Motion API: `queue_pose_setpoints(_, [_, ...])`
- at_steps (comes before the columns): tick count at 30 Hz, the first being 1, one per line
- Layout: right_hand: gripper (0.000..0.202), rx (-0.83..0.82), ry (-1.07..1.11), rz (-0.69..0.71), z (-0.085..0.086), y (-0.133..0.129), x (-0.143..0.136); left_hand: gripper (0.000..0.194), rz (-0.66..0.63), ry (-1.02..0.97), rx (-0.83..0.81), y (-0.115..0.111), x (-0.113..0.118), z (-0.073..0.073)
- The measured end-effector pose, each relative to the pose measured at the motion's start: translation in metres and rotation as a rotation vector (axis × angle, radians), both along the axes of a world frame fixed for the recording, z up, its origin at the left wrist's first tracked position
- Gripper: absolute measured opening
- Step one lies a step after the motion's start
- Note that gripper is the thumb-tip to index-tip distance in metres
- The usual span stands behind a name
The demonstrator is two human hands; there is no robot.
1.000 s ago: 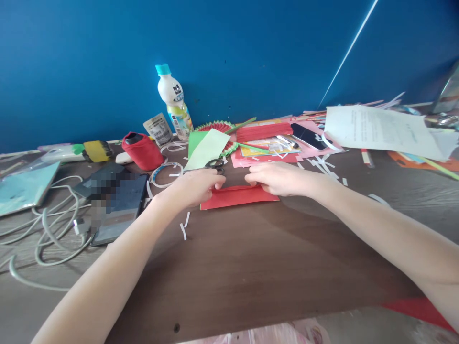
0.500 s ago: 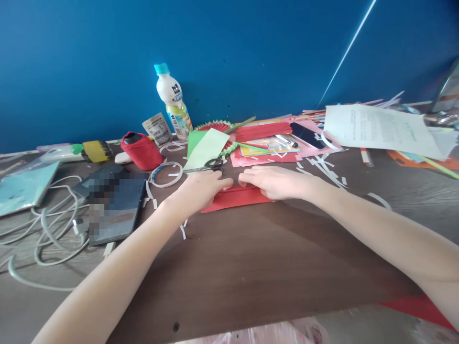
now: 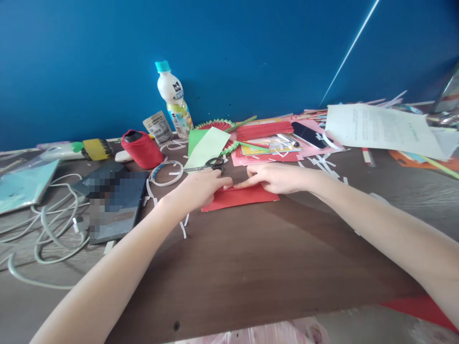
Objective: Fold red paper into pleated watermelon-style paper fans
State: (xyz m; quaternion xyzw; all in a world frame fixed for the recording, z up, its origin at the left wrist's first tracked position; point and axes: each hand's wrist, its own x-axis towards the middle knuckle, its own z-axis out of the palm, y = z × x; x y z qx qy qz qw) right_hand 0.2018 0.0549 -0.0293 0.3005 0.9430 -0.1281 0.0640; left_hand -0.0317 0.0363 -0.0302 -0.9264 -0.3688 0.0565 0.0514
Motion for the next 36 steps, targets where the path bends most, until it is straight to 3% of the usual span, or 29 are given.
queue_pose_setpoints(10, [0.08, 0.071, 0.042, 0.034, -0.004, -0.001, -0.001, 0.039, 0.01, -0.02, -0.059, 0.0, 0.001, 0.008])
queue_pose_setpoints(23, [0.085, 0.014, -0.065, -0.027, 0.004, -0.006, 0.001, 0.046, 0.022, -0.032, -0.105, -0.006, -0.001, 0.016])
queue_pose_setpoints(27, [0.076, -0.077, -0.019, -0.063, 0.009, -0.006, 0.004, 0.046, 0.103, -0.053, -0.206, -0.007, -0.002, 0.019])
queue_pose_setpoints(30, [0.066, -0.191, 0.048, -0.1, 0.011, -0.001, 0.009, 0.036, 0.146, -0.087, -0.244, -0.005, -0.001, 0.019])
queue_pose_setpoints(36, [0.027, -0.314, 0.257, -0.229, 0.009, 0.009, 0.012, 0.013, 0.225, -0.216, -0.326, 0.002, 0.003, 0.014])
